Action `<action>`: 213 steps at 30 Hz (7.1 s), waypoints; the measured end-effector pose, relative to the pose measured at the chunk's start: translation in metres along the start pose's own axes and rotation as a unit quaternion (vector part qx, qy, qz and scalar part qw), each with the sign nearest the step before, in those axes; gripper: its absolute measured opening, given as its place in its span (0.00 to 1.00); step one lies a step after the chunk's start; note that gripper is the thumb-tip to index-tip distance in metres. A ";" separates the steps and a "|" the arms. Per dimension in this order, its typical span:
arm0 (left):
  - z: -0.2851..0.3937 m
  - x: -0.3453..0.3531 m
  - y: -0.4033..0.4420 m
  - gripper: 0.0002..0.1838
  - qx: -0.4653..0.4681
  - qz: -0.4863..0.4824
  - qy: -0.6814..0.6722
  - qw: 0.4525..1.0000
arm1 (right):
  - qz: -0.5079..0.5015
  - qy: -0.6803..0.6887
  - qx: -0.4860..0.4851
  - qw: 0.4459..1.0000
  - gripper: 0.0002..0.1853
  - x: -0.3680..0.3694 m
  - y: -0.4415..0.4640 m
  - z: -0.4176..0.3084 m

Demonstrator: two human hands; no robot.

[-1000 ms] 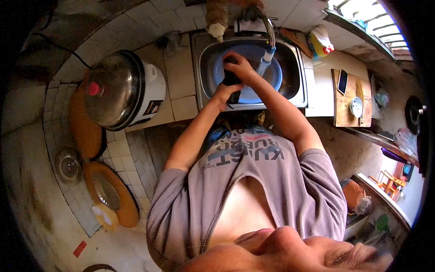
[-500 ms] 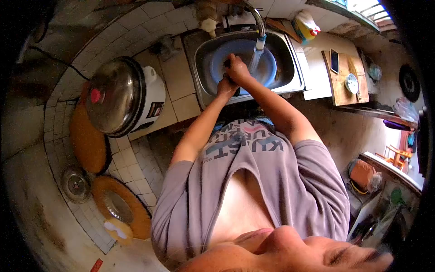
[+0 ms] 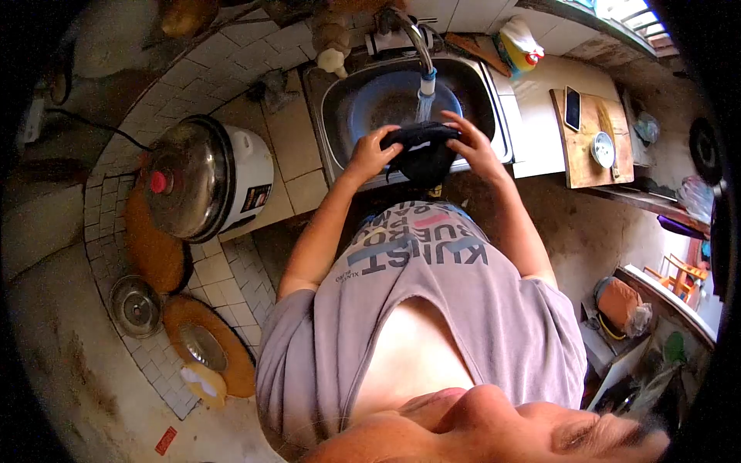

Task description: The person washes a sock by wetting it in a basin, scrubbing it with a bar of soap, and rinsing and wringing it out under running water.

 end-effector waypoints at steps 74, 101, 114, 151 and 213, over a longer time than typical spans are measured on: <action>0.022 -0.011 0.156 0.09 0.055 0.253 -0.180 0.949 | 0.326 0.313 -0.084 0.888 0.20 -0.093 0.184 0.010; -0.030 0.013 0.264 0.27 0.202 0.328 0.105 0.917 | 0.468 0.031 -0.211 0.858 0.20 -0.084 0.264 0.026; -0.050 0.009 0.266 0.24 0.211 0.235 -0.050 0.948 | 0.289 -0.369 -0.398 0.789 0.21 -0.030 0.246 0.001; -0.044 0.027 0.257 0.30 0.154 0.247 -0.073 0.954 | 0.286 -0.313 -0.354 0.833 0.15 -0.036 0.258 0.006; -0.077 -0.026 0.231 0.20 0.203 0.449 0.013 0.870 | 0.017 -0.493 -0.418 0.763 0.29 0.024 0.266 0.048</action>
Point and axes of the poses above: each hand's wrist, its own y-axis towards the middle knuckle, its own x-axis out of the palm, z = x × y, the point moved 6 cm from there along y, towards the middle knuckle, and after that the axes turned 12 degrees about z, right-handed, at the moved point
